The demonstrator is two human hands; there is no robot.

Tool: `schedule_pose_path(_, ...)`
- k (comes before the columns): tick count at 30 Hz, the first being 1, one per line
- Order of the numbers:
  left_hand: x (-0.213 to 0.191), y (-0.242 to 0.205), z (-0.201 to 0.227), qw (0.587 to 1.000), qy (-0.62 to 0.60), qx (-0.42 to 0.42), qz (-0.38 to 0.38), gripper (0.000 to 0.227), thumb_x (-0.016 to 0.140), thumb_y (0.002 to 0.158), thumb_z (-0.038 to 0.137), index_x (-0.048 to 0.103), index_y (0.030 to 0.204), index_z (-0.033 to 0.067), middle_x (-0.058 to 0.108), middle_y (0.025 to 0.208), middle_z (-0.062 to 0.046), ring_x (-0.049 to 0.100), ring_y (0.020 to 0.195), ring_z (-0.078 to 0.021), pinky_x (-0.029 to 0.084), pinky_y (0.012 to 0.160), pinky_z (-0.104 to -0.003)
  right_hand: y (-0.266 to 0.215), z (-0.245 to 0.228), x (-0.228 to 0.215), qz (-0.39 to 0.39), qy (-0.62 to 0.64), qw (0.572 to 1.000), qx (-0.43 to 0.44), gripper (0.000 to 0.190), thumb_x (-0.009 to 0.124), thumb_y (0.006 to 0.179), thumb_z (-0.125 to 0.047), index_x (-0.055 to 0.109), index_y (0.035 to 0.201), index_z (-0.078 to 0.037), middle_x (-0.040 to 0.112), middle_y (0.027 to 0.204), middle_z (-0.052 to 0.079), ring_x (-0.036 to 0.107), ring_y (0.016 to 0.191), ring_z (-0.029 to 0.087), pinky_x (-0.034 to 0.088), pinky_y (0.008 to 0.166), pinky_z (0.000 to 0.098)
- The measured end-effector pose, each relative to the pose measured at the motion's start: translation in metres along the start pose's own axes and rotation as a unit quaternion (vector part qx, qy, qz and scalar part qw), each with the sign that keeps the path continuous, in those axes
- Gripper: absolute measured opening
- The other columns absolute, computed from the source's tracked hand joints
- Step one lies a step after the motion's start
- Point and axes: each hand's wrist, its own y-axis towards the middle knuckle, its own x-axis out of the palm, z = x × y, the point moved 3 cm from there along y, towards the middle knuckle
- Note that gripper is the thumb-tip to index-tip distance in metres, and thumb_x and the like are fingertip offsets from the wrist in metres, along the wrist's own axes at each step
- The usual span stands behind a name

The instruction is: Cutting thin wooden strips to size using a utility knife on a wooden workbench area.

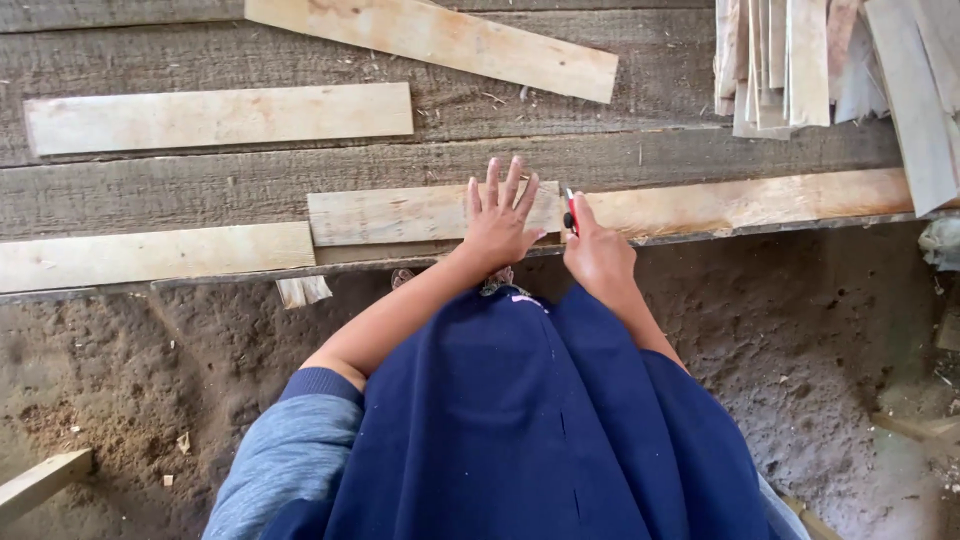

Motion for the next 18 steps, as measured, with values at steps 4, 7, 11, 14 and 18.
schedule_pose_path(4, 0.019, 0.018, 0.004, 1.000, 0.012, -0.027, -0.010, 0.084, 0.052, 0.104, 0.052, 0.009, 0.168, 0.0191, -0.019, 0.170, -0.015, -0.024, 0.151, -0.0485, -0.008, 0.120, -0.070, 0.006, 0.009, 0.001, -0.006, 0.002, 1.000, -0.017, 0.064, 0.039, 0.103, -0.031, 0.018, 0.163, -0.030, 0.066, 0.126, 0.028, 0.062, 0.122, 0.046, 0.049, 0.101, 0.0557)
schedule_pose_path(7, 0.014, 0.020, 0.002, 0.999, 0.006, -0.036, -0.022, 0.084, 0.053, 0.103, 0.051, 0.008, 0.168, 0.0206, -0.018, 0.171, -0.016, -0.024, 0.151, -0.0489, -0.009, 0.120, -0.070, 0.018, 0.011, 0.002, -0.012, 0.015, 0.999, -0.032, 0.064, 0.039, 0.103, -0.029, 0.018, 0.164, -0.028, 0.065, 0.128, 0.028, 0.061, 0.123, 0.047, 0.049, 0.101, 0.0574)
schedule_pose_path(11, 0.017, 0.023, 0.000, 0.997, -0.019, -0.046, -0.052, 0.087, 0.052, 0.102, 0.055, 0.006, 0.168, 0.0239, -0.024, 0.169, -0.013, -0.028, 0.150, -0.0483, -0.014, 0.118, -0.069, 0.028, 0.017, 0.011, -0.013, 0.035, 0.999, -0.038, 0.065, 0.041, 0.102, -0.031, 0.020, 0.164, -0.029, 0.065, 0.125, 0.031, 0.062, 0.121, 0.048, 0.050, 0.098, 0.0569)
schedule_pose_path(14, 0.021, 0.023, -0.002, 0.997, -0.029, -0.045, -0.054, 0.087, 0.053, 0.102, 0.055, 0.004, 0.168, 0.0259, -0.026, 0.169, -0.012, -0.029, 0.150, -0.0477, -0.014, 0.118, -0.069, 0.018, 0.014, 0.006, -0.015, 0.035, 0.998, -0.042, 0.064, 0.042, 0.102, -0.029, 0.024, 0.163, -0.026, 0.065, 0.124, 0.032, 0.061, 0.120, 0.049, 0.051, 0.098, 0.0572)
schedule_pose_path(18, 0.022, 0.023, -0.004, 0.998, -0.034, -0.034, -0.040, 0.087, 0.055, 0.101, 0.054, 0.006, 0.168, 0.0261, -0.023, 0.170, -0.012, -0.025, 0.151, -0.0480, -0.011, 0.120, -0.070, 0.011, 0.014, 0.008, -0.021, 0.015, 0.999, -0.042, 0.065, 0.044, 0.103, -0.028, 0.025, 0.164, -0.021, 0.065, 0.122, 0.033, 0.063, 0.118, 0.050, 0.053, 0.095, 0.0560)
